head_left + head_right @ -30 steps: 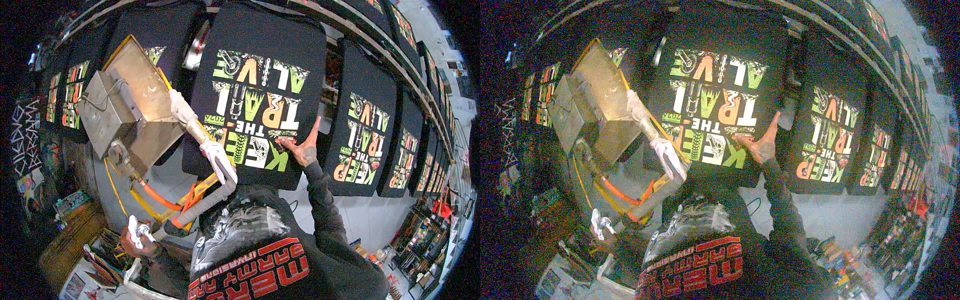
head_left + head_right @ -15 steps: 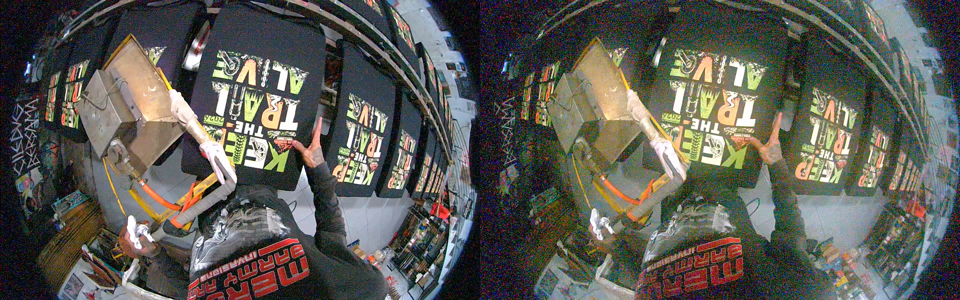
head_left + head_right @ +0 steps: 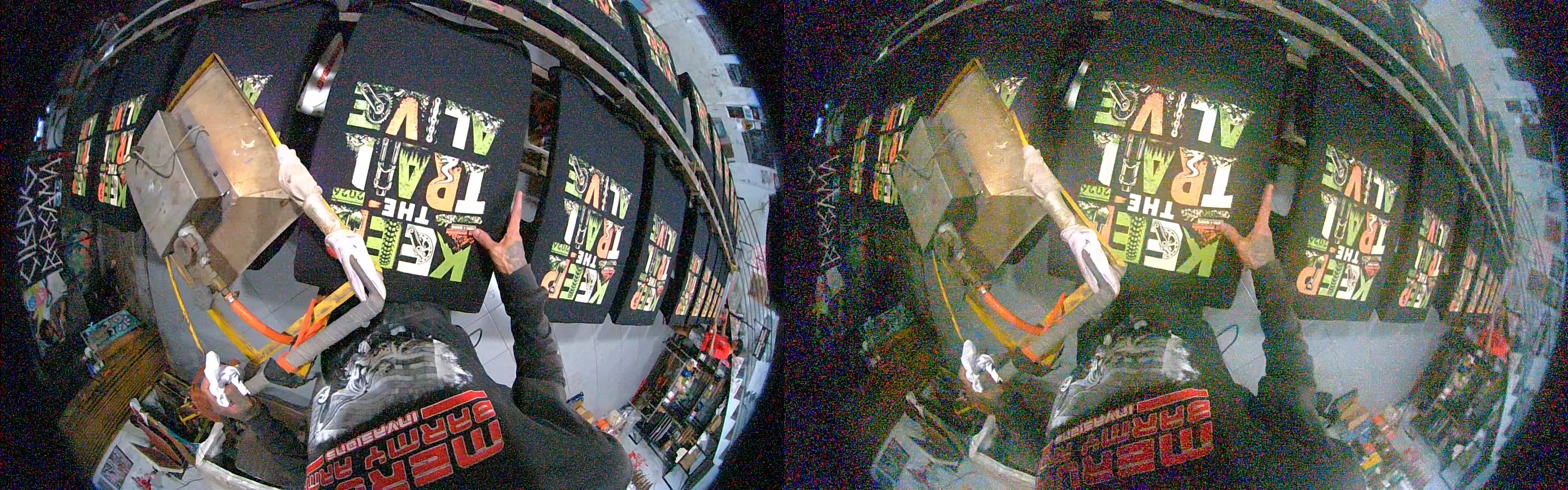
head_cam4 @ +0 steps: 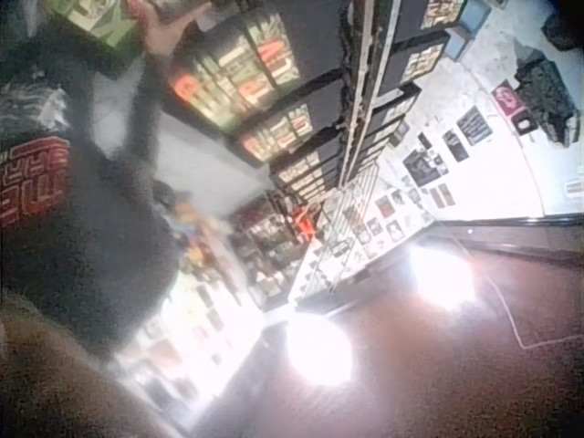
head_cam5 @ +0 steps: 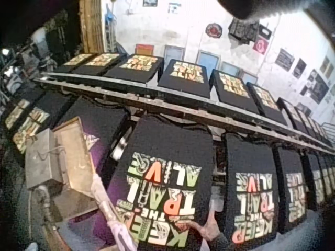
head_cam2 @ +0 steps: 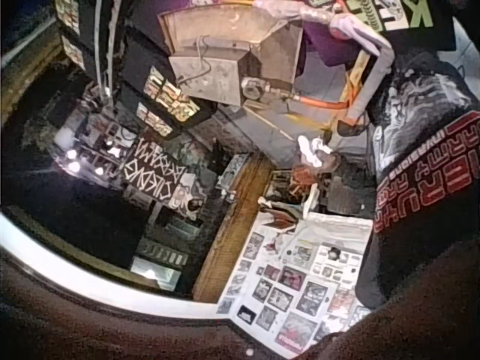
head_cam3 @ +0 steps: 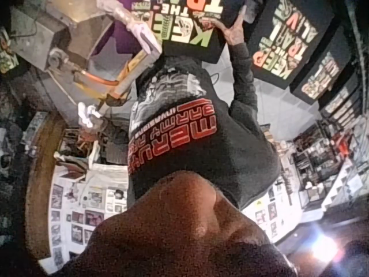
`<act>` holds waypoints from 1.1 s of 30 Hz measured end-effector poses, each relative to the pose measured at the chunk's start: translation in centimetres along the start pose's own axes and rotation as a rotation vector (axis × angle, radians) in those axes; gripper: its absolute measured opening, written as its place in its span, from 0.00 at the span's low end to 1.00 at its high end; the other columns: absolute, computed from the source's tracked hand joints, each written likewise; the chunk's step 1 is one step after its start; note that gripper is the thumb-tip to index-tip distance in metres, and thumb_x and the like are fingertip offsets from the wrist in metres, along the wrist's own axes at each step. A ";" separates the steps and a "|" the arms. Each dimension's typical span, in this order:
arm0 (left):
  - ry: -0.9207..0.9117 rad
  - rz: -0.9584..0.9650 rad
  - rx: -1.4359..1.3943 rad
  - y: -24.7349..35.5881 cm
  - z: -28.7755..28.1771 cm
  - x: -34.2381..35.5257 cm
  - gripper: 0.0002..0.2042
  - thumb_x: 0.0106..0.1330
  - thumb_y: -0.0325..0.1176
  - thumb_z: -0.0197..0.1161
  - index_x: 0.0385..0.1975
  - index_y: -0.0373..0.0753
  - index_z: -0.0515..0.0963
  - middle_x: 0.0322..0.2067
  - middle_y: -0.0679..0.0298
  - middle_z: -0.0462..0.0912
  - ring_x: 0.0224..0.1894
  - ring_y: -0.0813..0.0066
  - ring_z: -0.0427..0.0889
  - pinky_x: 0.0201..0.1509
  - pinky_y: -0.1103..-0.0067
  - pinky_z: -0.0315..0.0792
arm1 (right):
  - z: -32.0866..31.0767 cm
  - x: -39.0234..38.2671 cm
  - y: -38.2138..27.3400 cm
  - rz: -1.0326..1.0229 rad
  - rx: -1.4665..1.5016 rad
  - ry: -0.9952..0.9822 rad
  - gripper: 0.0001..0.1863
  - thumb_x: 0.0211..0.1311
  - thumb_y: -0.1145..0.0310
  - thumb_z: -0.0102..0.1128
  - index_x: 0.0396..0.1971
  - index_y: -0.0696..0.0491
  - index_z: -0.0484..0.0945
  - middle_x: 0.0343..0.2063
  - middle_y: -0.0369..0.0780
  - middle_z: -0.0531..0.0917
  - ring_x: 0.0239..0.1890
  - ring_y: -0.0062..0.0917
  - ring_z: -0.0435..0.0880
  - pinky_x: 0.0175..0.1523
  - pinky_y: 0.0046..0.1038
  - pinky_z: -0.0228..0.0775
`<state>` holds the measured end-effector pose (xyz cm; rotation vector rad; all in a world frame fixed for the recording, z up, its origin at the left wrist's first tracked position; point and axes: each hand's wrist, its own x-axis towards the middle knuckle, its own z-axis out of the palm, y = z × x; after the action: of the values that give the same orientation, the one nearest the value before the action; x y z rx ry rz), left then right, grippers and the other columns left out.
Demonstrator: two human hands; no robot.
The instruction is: The person uses a flash dryer to cure ink on several t-shirts aligned on a printing press, moving the dryer unit from one shirt to the next and patting the printed surfaces by hand.
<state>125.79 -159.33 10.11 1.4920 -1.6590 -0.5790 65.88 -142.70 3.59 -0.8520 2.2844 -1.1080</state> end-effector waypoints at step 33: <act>0.234 -0.346 -0.372 -9.1 0.0 -8.0 0.19 0.61 0.47 0.62 0.39 0.38 0.71 0.28 0.55 0.81 0.29 0.61 0.82 0.33 0.69 0.76 | 14.2 -7.6 -26.3 -0.670 0.181 -0.333 0.16 0.65 0.75 0.50 0.16 0.57 0.76 0.11 0.35 0.75 0.27 0.28 0.80 0.62 0.44 0.65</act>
<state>130.89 -153.40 0.88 1.5071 -1.0525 -0.8153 88.85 -157.56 17.83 -1.6479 1.6263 -1.2877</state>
